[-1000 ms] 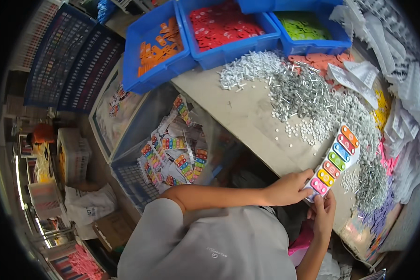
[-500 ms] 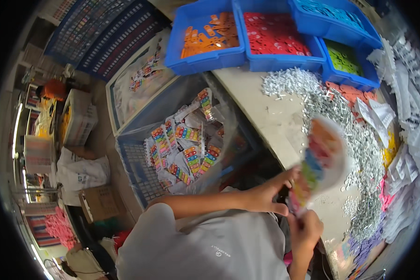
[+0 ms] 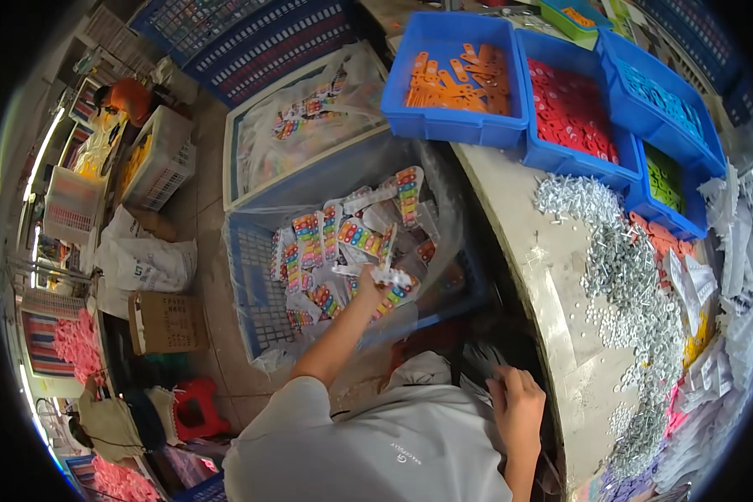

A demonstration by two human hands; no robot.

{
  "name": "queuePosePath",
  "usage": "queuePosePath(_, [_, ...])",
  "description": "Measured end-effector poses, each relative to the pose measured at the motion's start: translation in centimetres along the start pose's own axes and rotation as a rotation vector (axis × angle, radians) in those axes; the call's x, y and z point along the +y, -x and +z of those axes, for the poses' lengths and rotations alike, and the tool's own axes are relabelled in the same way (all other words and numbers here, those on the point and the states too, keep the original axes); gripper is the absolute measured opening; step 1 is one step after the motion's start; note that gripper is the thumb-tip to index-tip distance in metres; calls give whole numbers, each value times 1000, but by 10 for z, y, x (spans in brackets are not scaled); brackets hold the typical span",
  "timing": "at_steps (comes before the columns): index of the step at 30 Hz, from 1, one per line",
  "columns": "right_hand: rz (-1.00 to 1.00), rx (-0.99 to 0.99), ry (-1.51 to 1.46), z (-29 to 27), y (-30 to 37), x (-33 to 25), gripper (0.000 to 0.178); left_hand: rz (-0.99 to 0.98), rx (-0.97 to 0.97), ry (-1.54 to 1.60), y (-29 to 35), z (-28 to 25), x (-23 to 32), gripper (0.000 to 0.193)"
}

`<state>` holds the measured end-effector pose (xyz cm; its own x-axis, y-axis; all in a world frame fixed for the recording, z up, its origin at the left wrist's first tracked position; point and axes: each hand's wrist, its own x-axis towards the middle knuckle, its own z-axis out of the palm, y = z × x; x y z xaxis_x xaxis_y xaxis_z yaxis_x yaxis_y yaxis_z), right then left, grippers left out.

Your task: Assemble a toy component by sticking colored buttons onto a white plastic frame.

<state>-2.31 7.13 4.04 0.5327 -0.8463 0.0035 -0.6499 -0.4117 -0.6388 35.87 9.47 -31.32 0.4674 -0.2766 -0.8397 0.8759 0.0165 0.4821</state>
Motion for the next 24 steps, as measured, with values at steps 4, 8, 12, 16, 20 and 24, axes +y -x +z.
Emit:
queuePosePath(4, [96,10,20,5,7,7,17,102,16,232,-84,55,66,45])
queuePosePath(8, [100,27,11,12,4,7,17,189,-98,54,-117,122,138,91])
queuePosePath(12, [58,10,-31,16,-6,-1,17,260,-45,-335,-94,158,146,83])
queuePosePath(16, [65,-6,-31,17,-10,-2,17,663,-302,-528,-10,156,81,36])
queuePosePath(20, [145,90,-27,7,1,9,16,944,-672,-698,178,177,-1,19])
queuePosePath(24, [40,190,-45,2,3,22,14,1223,-1140,-764,296,183,-40,9])
